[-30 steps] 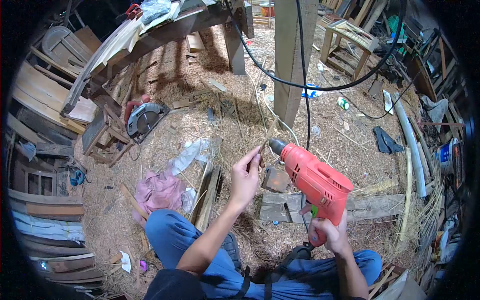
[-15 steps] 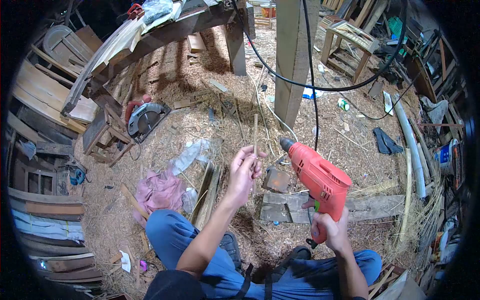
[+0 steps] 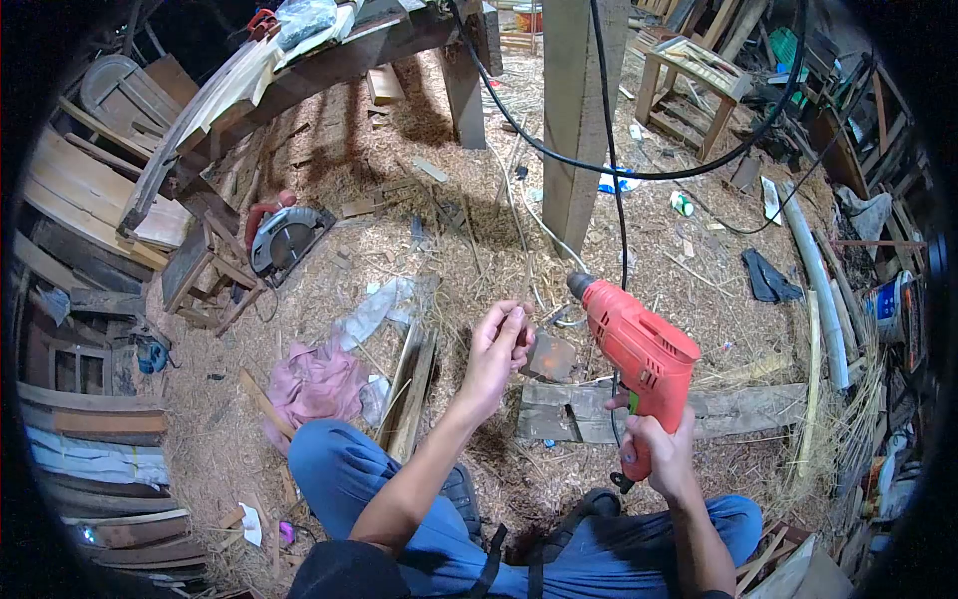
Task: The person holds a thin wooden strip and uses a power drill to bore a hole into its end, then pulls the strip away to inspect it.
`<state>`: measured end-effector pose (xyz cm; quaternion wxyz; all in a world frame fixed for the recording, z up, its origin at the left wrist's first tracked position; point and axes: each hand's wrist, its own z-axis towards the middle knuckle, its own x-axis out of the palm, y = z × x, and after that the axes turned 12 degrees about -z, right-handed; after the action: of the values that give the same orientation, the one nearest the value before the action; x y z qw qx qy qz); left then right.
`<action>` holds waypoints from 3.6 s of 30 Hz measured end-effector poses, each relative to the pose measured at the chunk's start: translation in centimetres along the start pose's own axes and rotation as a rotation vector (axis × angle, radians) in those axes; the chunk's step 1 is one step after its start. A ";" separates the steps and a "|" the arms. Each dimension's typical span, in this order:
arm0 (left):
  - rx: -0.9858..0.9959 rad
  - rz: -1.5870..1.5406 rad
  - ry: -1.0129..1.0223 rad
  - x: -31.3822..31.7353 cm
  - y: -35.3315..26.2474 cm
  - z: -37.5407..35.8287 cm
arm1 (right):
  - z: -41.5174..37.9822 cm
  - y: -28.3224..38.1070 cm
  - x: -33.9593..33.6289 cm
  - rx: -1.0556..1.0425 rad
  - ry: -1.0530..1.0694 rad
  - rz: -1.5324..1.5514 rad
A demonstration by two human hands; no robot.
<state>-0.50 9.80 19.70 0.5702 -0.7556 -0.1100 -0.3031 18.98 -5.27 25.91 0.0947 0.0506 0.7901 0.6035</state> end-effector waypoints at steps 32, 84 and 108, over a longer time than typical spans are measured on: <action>-0.070 0.084 0.030 -0.1 0.0 -0.3 | 0.5 -0.8 -0.1 0.049 -0.003 0.013; -0.226 0.018 -0.509 -8.1 23.5 -5.3 | 3.7 -6.6 -4.4 0.387 0.513 -0.561; -0.242 0.124 -0.480 -8.8 23.1 -4.8 | 3.2 -7.2 -2.9 0.458 0.492 -0.515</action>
<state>2.77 -0.65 -2.99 0.4507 -0.8737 -0.1586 -0.0910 22.68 -4.75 18.44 0.0375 -0.2744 0.8897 0.3631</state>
